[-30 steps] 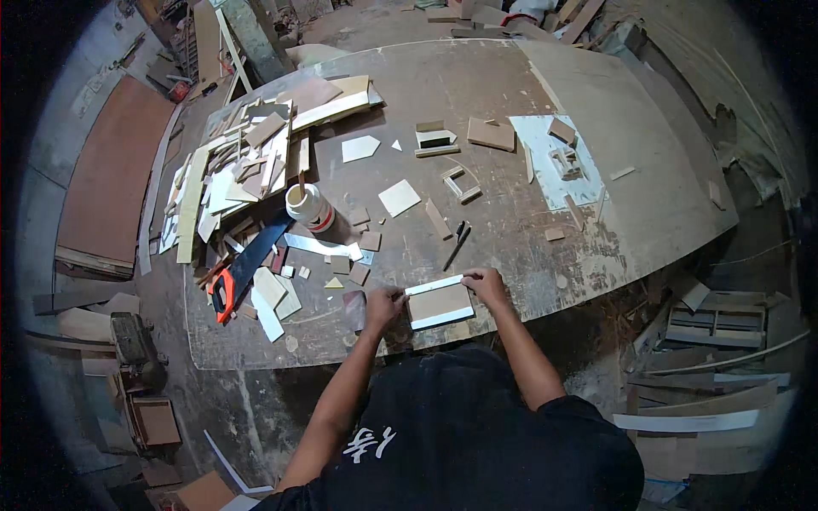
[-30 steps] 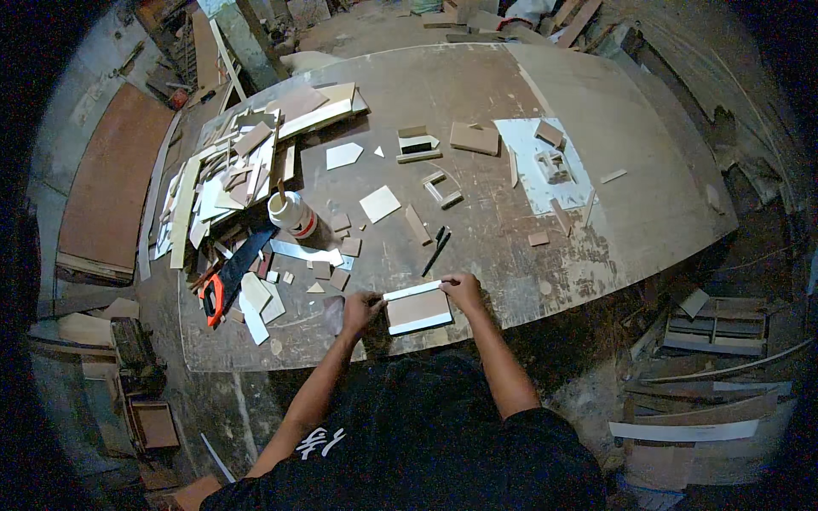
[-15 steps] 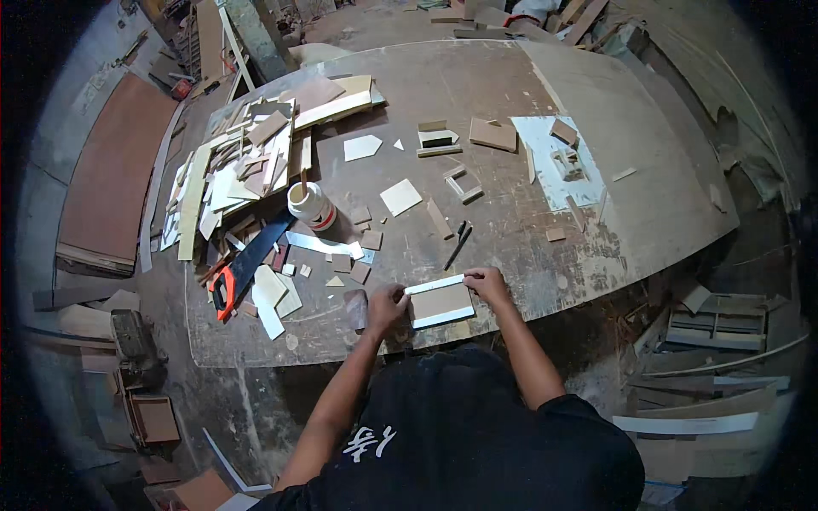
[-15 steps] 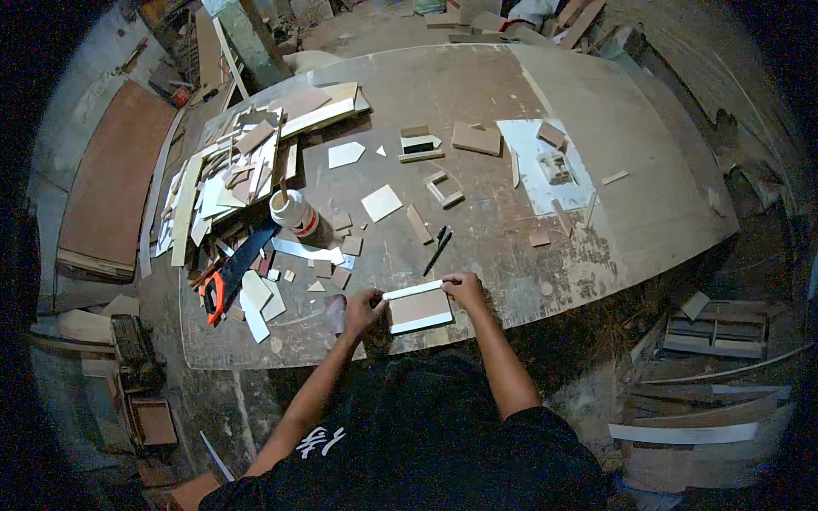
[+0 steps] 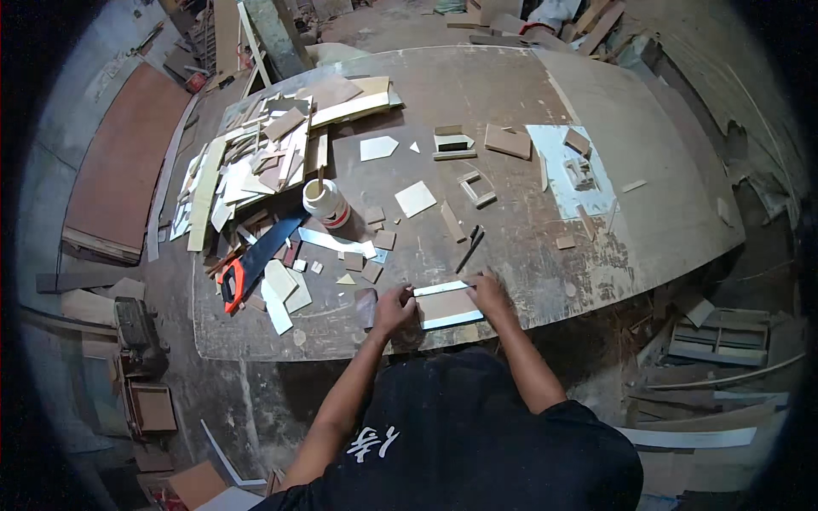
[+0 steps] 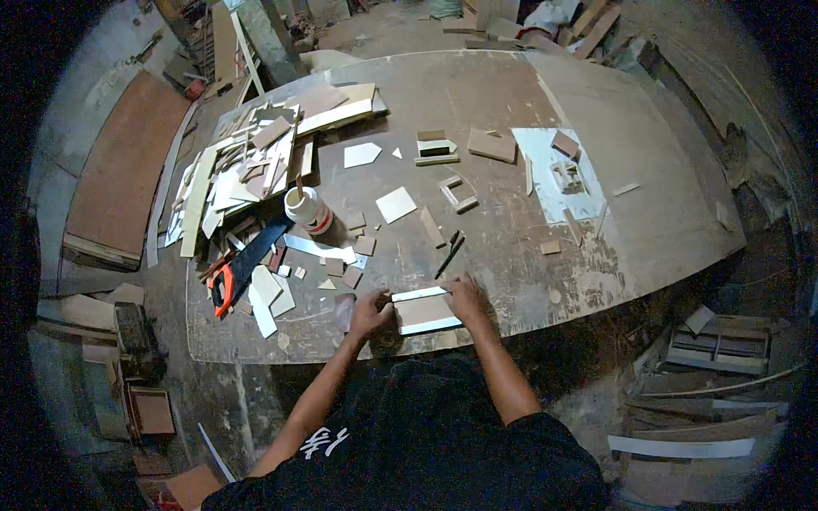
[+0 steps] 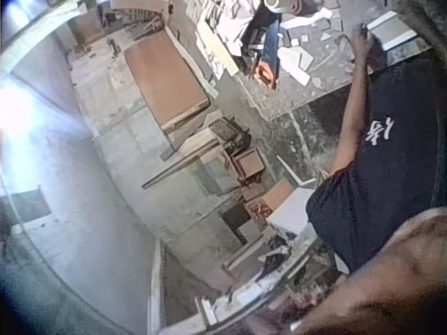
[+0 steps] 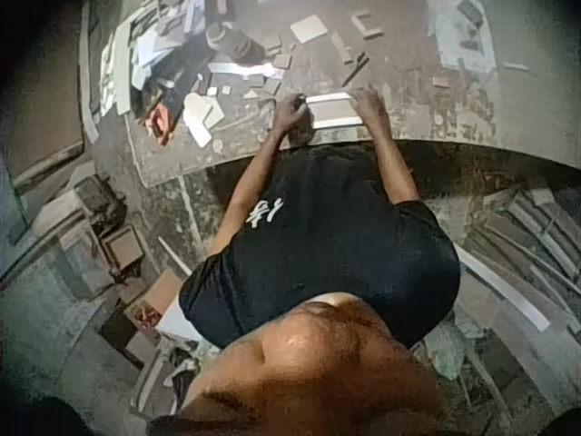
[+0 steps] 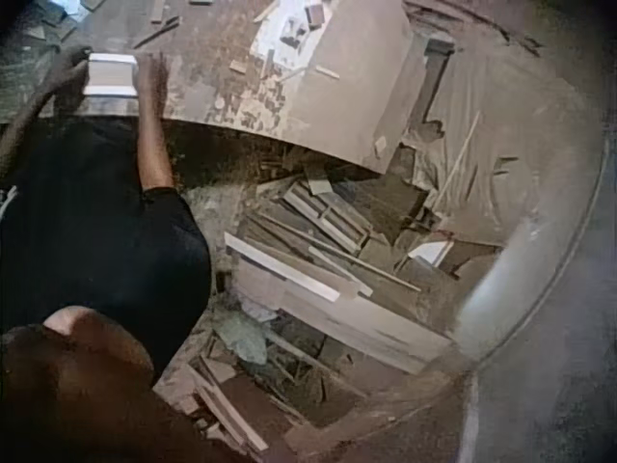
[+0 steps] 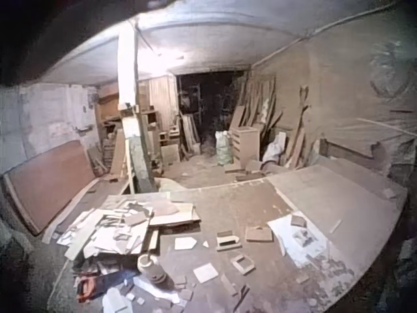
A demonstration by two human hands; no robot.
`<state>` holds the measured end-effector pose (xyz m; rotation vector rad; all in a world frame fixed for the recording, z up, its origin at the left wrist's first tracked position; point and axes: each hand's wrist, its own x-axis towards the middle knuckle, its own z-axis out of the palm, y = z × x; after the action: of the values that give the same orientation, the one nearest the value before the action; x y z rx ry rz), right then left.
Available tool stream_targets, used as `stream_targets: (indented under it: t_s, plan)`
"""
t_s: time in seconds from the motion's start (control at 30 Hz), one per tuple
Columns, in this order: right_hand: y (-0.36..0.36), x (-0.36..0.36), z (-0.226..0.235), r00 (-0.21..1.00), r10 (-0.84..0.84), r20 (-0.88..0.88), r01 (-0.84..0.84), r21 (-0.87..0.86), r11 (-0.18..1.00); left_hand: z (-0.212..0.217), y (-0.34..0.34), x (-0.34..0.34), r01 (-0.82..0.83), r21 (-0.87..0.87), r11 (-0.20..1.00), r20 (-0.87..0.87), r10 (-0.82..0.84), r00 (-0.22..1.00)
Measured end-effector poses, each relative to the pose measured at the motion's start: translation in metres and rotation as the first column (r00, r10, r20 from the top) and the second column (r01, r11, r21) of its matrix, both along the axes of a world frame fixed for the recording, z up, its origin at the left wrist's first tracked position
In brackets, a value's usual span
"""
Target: The person assembles small wooden pieces into a rectangular frame on a workbench. They pick up thin strips, align them with a larger base piece, and press them together to form a structure. The person handles the pieces by hand, occasionally adjusting their position to ensure proper alignment.
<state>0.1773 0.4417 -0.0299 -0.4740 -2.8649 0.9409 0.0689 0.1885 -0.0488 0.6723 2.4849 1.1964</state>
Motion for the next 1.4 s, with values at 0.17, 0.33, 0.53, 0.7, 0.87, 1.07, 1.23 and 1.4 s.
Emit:
stream_targets:
  t_s: [0.17,0.33,0.53,0.7,0.87,1.07,1.23,1.4]
  plan:
    - [0.000,-0.008,0.006,0.991,0.103,0.087,-0.113,0.117,0.987,0.010,-0.015,0.000,-0.060,0.086,0.995,-0.021,0.062,0.998]
    - [-0.003,-0.009,0.005,0.994,0.105,0.009,-0.104,0.234,0.967,0.029,-0.036,-0.005,-0.182,0.209,0.961,-0.037,0.194,0.980]
    - [-0.037,-0.035,0.031,1.000,0.001,-0.013,-0.006,-0.407,0.913,0.037,-0.065,-0.019,-0.331,0.318,0.888,0.421,0.181,0.889]
    - [-0.107,-0.065,0.068,0.993,0.119,0.010,-0.051,-0.864,0.500,0.082,-0.071,-0.027,-0.368,0.602,0.708,0.664,-0.189,0.723]
    - [-0.154,-0.088,0.075,0.972,0.234,-0.009,-0.115,-0.888,0.445,0.098,-0.091,-0.038,-0.429,0.713,0.555,0.650,-0.293,0.701]
    - [-0.194,-0.102,0.075,0.939,0.344,0.015,-0.140,-0.896,0.422,0.091,-0.134,-0.049,-0.500,0.717,0.485,0.666,-0.269,0.695]
    - [-0.217,-0.132,0.083,0.865,0.502,0.026,-0.207,-0.891,0.404,0.091,-0.169,-0.057,-0.563,0.670,0.483,0.678,-0.091,0.729]
    - [-0.174,-0.260,0.054,0.991,-0.013,-0.131,-0.069,-0.598,0.798,0.081,-0.209,-0.073,-0.565,0.626,0.538,0.644,0.054,0.763]
